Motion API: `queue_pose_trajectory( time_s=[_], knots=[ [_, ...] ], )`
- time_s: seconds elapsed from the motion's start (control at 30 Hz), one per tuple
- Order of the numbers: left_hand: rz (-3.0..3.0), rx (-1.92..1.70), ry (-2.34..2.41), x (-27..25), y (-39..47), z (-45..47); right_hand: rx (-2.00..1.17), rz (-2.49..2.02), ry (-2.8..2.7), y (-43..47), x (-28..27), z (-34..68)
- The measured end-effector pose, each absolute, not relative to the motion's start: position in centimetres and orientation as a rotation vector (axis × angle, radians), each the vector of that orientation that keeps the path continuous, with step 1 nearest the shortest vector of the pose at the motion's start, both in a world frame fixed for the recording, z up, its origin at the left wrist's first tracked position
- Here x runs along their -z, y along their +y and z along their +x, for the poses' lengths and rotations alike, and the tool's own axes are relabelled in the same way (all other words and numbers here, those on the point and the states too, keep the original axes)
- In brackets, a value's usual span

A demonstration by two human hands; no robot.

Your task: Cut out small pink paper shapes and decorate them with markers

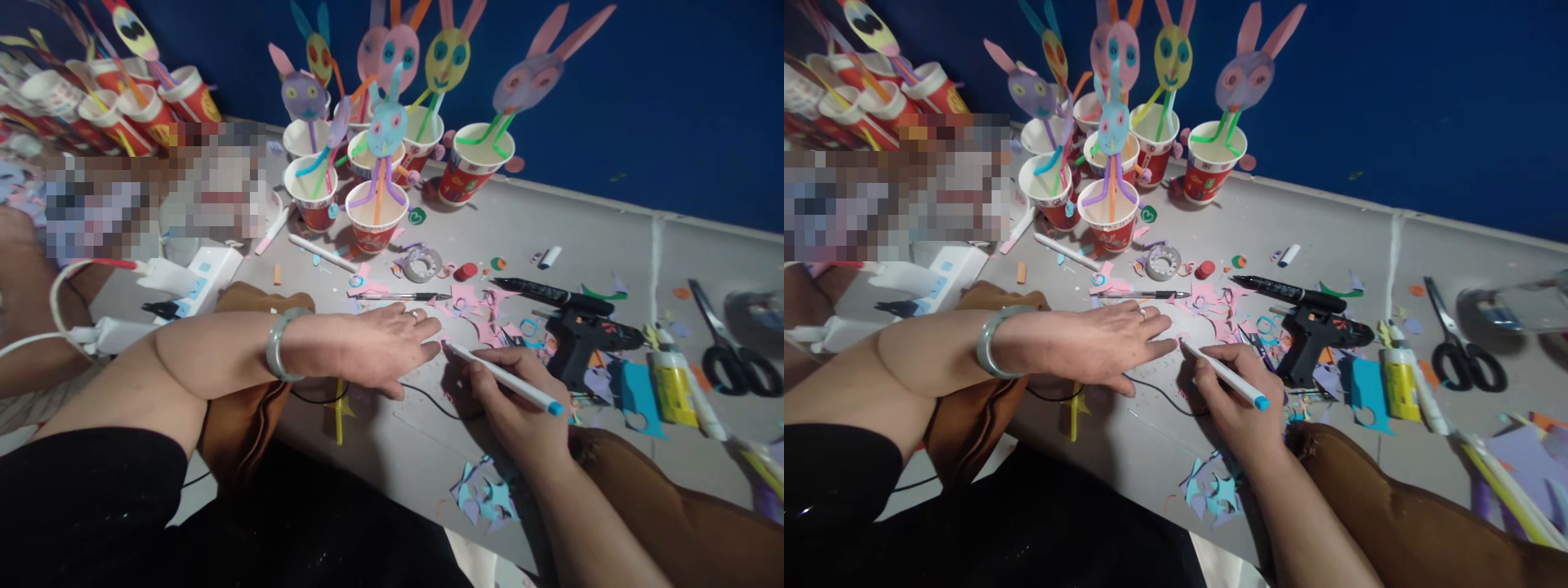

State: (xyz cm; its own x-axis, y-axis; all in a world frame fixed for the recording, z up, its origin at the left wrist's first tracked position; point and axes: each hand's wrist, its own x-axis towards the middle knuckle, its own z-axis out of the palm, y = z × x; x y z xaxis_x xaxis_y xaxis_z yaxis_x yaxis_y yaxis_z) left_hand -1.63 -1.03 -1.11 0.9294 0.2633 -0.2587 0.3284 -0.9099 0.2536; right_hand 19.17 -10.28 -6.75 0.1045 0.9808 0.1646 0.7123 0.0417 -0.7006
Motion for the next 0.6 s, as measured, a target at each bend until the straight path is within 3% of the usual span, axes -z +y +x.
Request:
queue_pose_trajectory(
  time_s=[0.6],
  knots=[
    [2.738,0.398,0.463,0.48,-0.98,-1.49,-0.545,-1.68,-1.688,-10.14,7.24,19.32]
  ],
)
